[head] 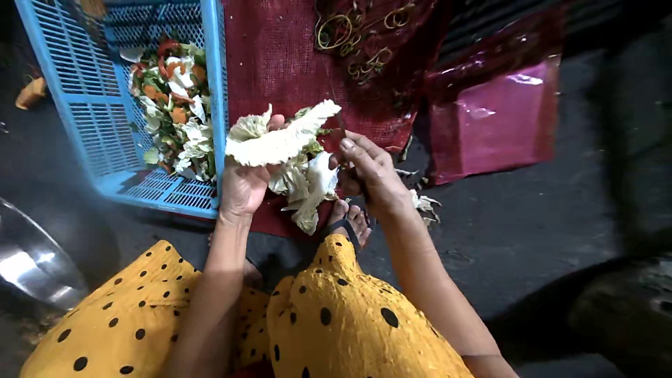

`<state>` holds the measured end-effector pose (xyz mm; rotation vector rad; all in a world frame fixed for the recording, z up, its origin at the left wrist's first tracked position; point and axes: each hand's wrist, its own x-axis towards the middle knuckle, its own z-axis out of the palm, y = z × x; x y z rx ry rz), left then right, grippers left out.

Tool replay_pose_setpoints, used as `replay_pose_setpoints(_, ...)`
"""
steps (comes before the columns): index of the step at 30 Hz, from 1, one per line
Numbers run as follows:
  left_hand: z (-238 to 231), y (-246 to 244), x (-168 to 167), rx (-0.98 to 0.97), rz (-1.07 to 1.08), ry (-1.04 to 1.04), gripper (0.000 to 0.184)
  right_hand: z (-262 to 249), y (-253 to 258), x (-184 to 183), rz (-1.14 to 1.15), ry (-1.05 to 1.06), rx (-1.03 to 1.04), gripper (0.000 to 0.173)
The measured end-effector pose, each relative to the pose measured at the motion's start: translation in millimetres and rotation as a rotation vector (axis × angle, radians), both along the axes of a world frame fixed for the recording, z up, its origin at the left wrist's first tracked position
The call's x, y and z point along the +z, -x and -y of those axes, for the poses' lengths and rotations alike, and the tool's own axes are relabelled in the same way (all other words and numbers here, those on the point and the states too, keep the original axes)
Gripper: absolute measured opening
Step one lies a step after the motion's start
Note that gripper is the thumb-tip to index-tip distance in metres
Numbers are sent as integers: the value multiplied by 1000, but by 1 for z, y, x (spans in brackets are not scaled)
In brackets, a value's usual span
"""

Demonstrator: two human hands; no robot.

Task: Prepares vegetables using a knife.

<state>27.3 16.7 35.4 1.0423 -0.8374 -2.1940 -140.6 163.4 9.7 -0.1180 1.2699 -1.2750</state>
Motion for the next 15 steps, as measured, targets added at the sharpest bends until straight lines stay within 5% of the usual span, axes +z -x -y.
replay_pose_setpoints(3,-11,-2,-6,-112,-68,41,44,7,-9,2,162,32,-74,34)
replay_pose_setpoints(8,-17,-1,-8,-268,24,228,32,21,-19,-4,182,29,-210,42)
replay_pose_setpoints(12,-17,-7,-4,-213,45,5,59,18,-21,-7,79,74,-277,43)
replay_pose_setpoints(15,-18,-14,-2,-303,69,-158,36,17,-18,-11,-55,95,-289,51)
